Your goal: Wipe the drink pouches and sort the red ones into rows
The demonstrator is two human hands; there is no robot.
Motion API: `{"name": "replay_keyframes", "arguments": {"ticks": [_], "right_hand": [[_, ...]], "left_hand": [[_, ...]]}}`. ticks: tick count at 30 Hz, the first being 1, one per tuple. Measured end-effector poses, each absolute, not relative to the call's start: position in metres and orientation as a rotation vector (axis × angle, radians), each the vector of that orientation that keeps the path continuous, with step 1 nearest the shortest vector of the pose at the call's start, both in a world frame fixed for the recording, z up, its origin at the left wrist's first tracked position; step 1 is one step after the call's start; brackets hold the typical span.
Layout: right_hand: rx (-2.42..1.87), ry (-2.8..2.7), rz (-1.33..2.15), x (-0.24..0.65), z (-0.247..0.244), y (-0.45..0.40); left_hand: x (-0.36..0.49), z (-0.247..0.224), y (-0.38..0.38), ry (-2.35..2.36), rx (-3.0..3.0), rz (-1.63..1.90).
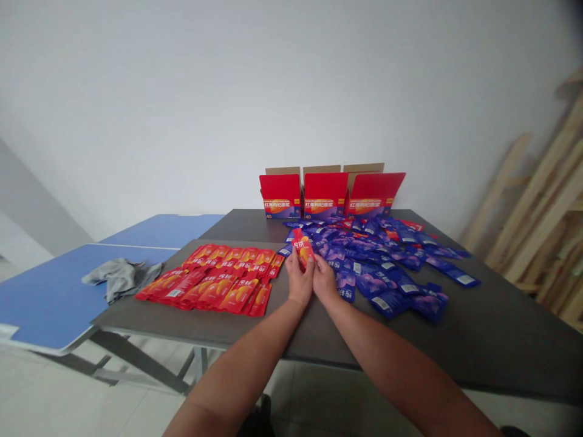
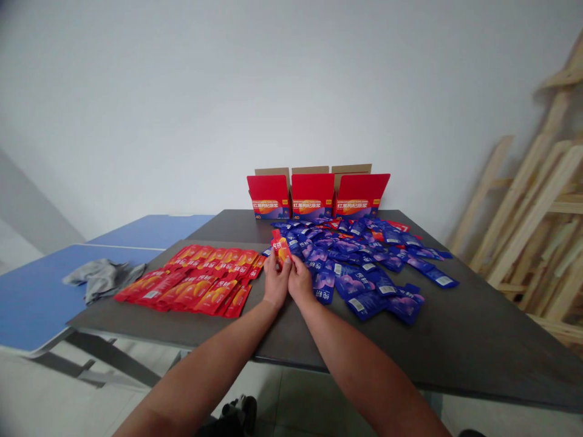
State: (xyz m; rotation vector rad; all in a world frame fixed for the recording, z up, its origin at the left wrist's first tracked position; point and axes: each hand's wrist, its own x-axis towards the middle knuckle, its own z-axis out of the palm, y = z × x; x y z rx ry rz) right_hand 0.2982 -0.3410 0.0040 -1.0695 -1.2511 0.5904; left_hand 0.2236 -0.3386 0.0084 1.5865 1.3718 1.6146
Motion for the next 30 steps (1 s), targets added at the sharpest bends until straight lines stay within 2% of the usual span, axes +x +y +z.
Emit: {"name": "replay_keyframes", "arguments": {"ticks": [7, 14, 19, 24, 27, 30], "right_hand": [[-0.880, -1.222, 0.805, 0.295, 0.016, -0.353], [-0.736, -1.418, 0.880, 0.291, 0.020, -0.363], [-0.679, -1.397, 0.937, 0.288, 0.011, -0.362], [-0.712, -1.463, 0.851, 0.287, 0.007, -0.359], [-0.738, -1.495, 0.817, 0.287, 0.007, -0.358], [-0.759, -1.527, 0.774, 0.288, 0.005, -0.356]], "left_hand": [[0.205, 0.033, -0.332, 1.412, 1.603, 1.559], [0.169, 0.061, -0.340, 1.306, 1.744, 1.293], [0.121, 0.085, -0.348, 1.547, 1.917, 1.126], [0.055, 0.096, -0.343, 2.047, 2.145, 0.537], [0.031, 0.092, -0.340, 2.147, 2.222, 0.209], [0.021, 0.087, -0.338, 2.207, 2.223, 0.035]]}}
